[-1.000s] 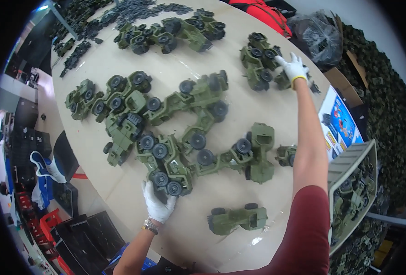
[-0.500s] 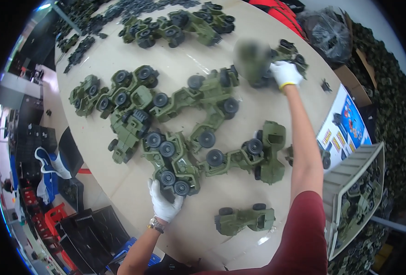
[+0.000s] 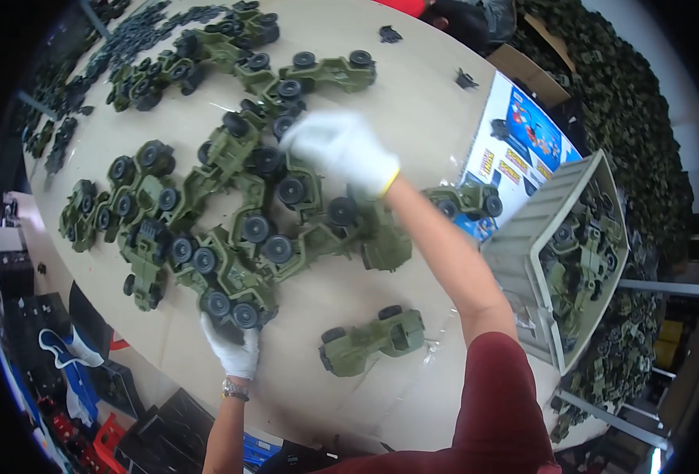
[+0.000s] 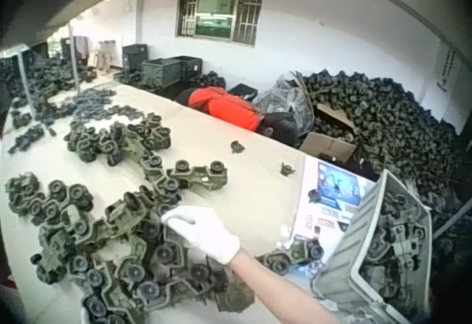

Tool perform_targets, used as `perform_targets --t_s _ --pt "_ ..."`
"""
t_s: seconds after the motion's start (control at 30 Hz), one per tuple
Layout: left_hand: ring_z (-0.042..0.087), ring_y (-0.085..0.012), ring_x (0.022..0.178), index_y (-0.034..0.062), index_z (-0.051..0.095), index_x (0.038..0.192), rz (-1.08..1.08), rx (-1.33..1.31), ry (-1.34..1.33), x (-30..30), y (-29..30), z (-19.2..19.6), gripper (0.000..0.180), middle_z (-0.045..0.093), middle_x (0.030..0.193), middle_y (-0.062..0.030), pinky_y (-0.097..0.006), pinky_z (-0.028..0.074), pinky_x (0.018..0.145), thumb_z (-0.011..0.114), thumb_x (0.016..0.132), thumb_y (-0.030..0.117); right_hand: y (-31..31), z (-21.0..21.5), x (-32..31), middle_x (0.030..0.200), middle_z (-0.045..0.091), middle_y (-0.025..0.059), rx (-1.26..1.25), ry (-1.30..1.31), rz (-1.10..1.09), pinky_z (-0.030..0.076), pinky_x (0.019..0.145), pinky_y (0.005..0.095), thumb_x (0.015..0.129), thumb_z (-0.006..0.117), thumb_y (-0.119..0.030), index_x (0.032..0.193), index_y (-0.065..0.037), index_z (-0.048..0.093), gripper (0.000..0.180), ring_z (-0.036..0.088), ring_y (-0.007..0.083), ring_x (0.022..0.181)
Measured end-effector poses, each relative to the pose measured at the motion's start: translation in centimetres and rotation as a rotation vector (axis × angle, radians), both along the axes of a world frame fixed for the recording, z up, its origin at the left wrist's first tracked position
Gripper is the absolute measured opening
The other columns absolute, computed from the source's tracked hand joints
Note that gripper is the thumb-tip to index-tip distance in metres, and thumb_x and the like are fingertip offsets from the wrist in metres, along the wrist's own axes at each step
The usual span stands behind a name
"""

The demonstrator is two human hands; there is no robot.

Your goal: The person assembles toy vehicles by attaching plastic components to vehicle bodies by hand, then gathers and packs the assembled vehicles into a plastic crate.

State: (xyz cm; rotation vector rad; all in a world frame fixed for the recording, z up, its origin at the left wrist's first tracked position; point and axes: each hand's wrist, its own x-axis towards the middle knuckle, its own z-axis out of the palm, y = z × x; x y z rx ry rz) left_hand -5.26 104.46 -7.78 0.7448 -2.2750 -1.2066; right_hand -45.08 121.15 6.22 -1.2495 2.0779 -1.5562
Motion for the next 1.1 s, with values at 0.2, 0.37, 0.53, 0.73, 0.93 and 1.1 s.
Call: perform_targets --t_s 0.2,0.37,0.53,0.73,0.93,1.1 --pt "0.039 -0.0305 0.14 0.0055 0.008 0.159 -0.051 0.015 0.023 -0.8 0.8 0.5 0.096 0.035 0.153 -0.0202 -0.043 0.031 0.117 0.063 0.081 -0.004 19.9 -6.6 -18.6 0.15 0.046 0.0152 1.068 0.261 -1.405 0.046 0.099 0.0582 0.087 0.064 -0.051 0.141 -0.027 0.052 0.061 0.046 0.0384 0.134" --pt "0.037 -0.0308 0.141 0.0062 0.003 0.159 -0.055 0.104 0.051 -0.7 0.9 -0.6 0.098 0.031 0.155 -0.0202 -0.044 0.028 0.118 0.06 0.08 -0.005 31.8 -10.6 -21.7 0.165 0.013 0.0227 1.491 0.04 -1.01 0.021 0.114 0.0682 0.088 0.053 -0.067 0.157 -0.036 0.03 0.079 0.01 0.0457 0.152" --pt "0.033 -0.0316 0.144 0.0027 0.001 0.156 -0.056 0.054 -0.006 0.1 -0.1 -0.3 0.102 0.026 0.156 -0.021 -0.046 0.027 0.118 0.073 0.085 0.013 28.8 -13.8 -22.6 0.146 0.048 0.0231 1.137 -0.018 -1.284 0.048 0.102 0.0462 0.087 0.066 -0.031 0.133 -0.022 0.06 0.048 0.055 0.0403 0.126" --pt "0.032 -0.0333 0.144 0.0007 0.001 0.155 -0.04 0.056 -0.076 0.8 0.0 -0.5 0.108 0.026 0.154 -0.022 -0.047 0.026 0.118 0.074 0.08 0.026 26.5 -13.9 -28.4 0.145 0.048 0.0215 0.742 0.366 -1.437 0.048 0.103 0.0464 0.086 0.064 -0.023 0.138 -0.024 0.056 0.053 0.056 0.0415 0.124" --pt "0.035 -0.0351 0.14 -0.0031 0.005 0.152 -0.05 -0.029 -0.111 1.1 0.2 -1.7 0.106 0.028 0.15 -0.0244 -0.049 0.026 0.116 0.073 0.081 0.034 25.5 -12.6 -35.1 0.147 0.048 0.0168 1.255 0.364 -0.774 0.045 0.107 0.0484 0.092 0.058 -0.032 0.14 -0.025 0.054 0.049 0.054 0.0443 0.126" --pt "0.034 -0.0345 0.141 0.0018 0.001 0.154 -0.079 -0.093 -0.2 1.3 -0.7 -0.2 0.105 0.026 0.153 -0.024 -0.05 0.026 0.116 0.071 0.084 0.036 19.3 -11.5 -28.5 0.128 0.06 0.0179 1.18 0.319 -1.016 0.05 0.097 0.0473 0.091 0.064 -0.034 0.12 -0.018 0.065 0.033 0.062 0.0393 0.114"
